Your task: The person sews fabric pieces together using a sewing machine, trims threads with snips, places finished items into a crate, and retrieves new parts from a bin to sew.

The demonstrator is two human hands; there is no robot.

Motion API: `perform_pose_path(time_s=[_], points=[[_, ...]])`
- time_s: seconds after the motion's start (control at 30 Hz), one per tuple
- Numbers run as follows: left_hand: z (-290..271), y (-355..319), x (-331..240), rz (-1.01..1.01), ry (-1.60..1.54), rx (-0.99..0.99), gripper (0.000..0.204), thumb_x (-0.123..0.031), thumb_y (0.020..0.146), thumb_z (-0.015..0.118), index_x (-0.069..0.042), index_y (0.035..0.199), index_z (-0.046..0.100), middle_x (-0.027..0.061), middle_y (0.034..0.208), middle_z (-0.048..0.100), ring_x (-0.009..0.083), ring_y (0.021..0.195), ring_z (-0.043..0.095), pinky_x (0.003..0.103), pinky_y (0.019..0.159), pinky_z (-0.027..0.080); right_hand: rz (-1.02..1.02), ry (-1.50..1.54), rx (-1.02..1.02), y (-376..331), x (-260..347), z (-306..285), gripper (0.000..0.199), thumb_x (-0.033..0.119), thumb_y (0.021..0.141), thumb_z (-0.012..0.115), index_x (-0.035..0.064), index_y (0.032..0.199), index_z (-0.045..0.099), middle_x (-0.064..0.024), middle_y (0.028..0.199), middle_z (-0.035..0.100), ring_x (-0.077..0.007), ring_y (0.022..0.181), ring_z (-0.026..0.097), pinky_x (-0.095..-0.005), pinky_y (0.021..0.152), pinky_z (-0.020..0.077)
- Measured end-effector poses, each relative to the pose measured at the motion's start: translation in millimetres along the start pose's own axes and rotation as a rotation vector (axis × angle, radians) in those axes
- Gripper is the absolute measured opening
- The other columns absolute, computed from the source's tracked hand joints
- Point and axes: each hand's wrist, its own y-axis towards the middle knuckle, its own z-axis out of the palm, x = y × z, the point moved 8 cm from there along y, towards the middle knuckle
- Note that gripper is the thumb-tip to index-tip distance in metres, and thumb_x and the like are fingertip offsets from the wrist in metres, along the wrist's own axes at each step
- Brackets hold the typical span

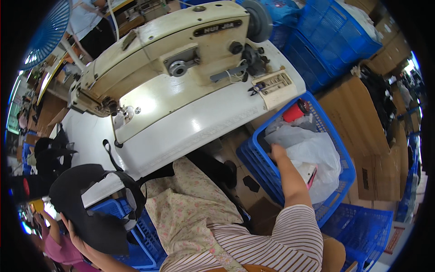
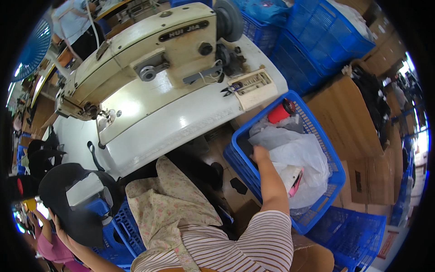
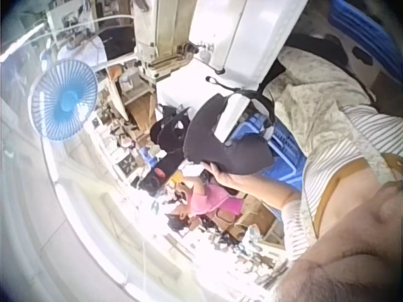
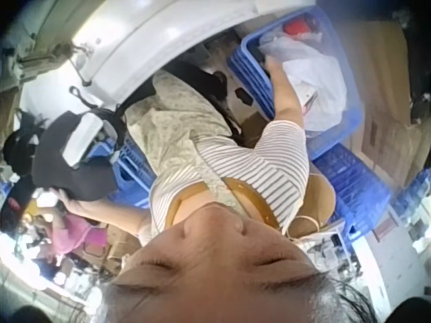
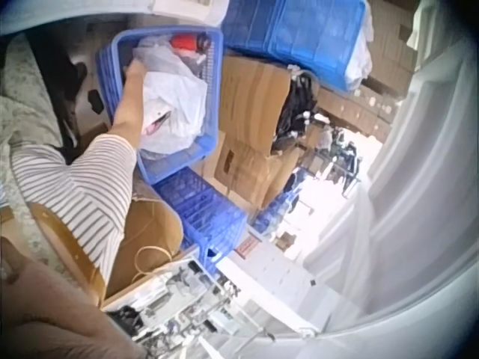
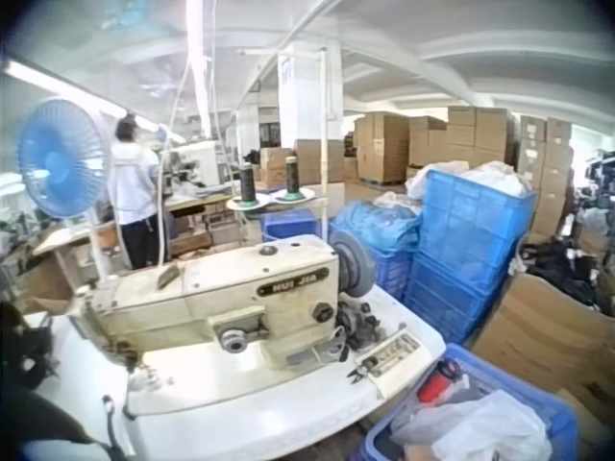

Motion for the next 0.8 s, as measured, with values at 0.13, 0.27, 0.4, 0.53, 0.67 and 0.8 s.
perform_pose_path(time_s=[0.13,0.27,0.4,0.53,0.67,0.8], points=[[10.1,-14.8,2.0,0.052,0.080,-0.163,0.052,0.003,0.090,0.044,-0.008,0.141,0.043,0.0163,0.143,0.045,0.0317,0.129,0.047,0.044,0.109,0.038,0.016,-0.128,0.137,32.5,3.1,36.9,0.068,0.038,0.066,0.081,0.0065,0.120,0.056,-0.0187,0.127,0.056,-0.0329,0.115,0.057,-0.0417,0.098,0.0466],[2.6,-18.4,6.5,0.131,0.107,-0.371,0.052,0.002,0.090,0.043,-0.007,0.141,0.043,0.0165,0.142,0.046,0.0314,0.129,0.047,0.044,0.109,0.039,0.182,-0.242,0.194,54.0,-52.4,54.9,0.061,0.036,0.072,0.073,0.0052,0.123,0.058,-0.0190,0.129,0.057,-0.0319,0.121,0.055,-0.0393,0.100,0.0462],[-6.4,-27.2,-0.4,0.178,-0.007,-0.293,0.053,0.003,0.086,0.048,-0.007,0.138,0.047,0.0169,0.138,0.050,0.0319,0.124,0.053,0.045,0.106,0.042,0.191,-0.034,0.192,61.4,-51.1,65.9,0.063,0.038,0.070,0.074,-0.0037,0.115,0.062,-0.0275,0.120,0.060,-0.0379,0.117,0.056,-0.0428,0.098,0.0464],[-9.4,-34.9,10.9,0.189,-0.019,-0.410,0.049,0.002,0.083,0.053,-0.006,0.131,0.054,0.0145,0.127,0.059,0.0285,0.111,0.061,0.042,0.097,0.050,0.038,0.050,0.224,68.8,0.1,36.1,0.057,0.037,0.077,0.071,-0.0048,0.116,0.062,-0.0250,0.124,0.058,-0.0383,0.116,0.056,-0.0429,0.098,0.0452],[-1.4,-39.2,27.7,0.174,-0.198,-0.381,0.046,0.002,0.083,0.052,-0.004,0.128,0.056,0.0158,0.121,0.061,0.0267,0.105,0.063,0.040,0.093,0.052,-0.068,-0.249,0.056,59.1,11.7,-50.6,0.050,0.039,0.081,0.068,0.0017,0.113,0.065,-0.0204,0.115,0.064,-0.0372,0.106,0.061,-0.0415,0.091,0.0469],[13.0,-57.3,48.8,0.214,-0.218,-0.392,0.042,0.004,0.087,0.047,-0.003,0.128,0.055,0.0152,0.117,0.063,0.0238,0.104,0.063,0.035,0.090,0.053,-0.126,-0.181,-0.120,-61.9,36.6,-123.1,0.047,0.029,0.075,0.074,-0.0039,0.107,0.066,-0.0263,0.112,0.064,-0.0387,0.106,0.061,-0.0424,0.095,0.0441]])
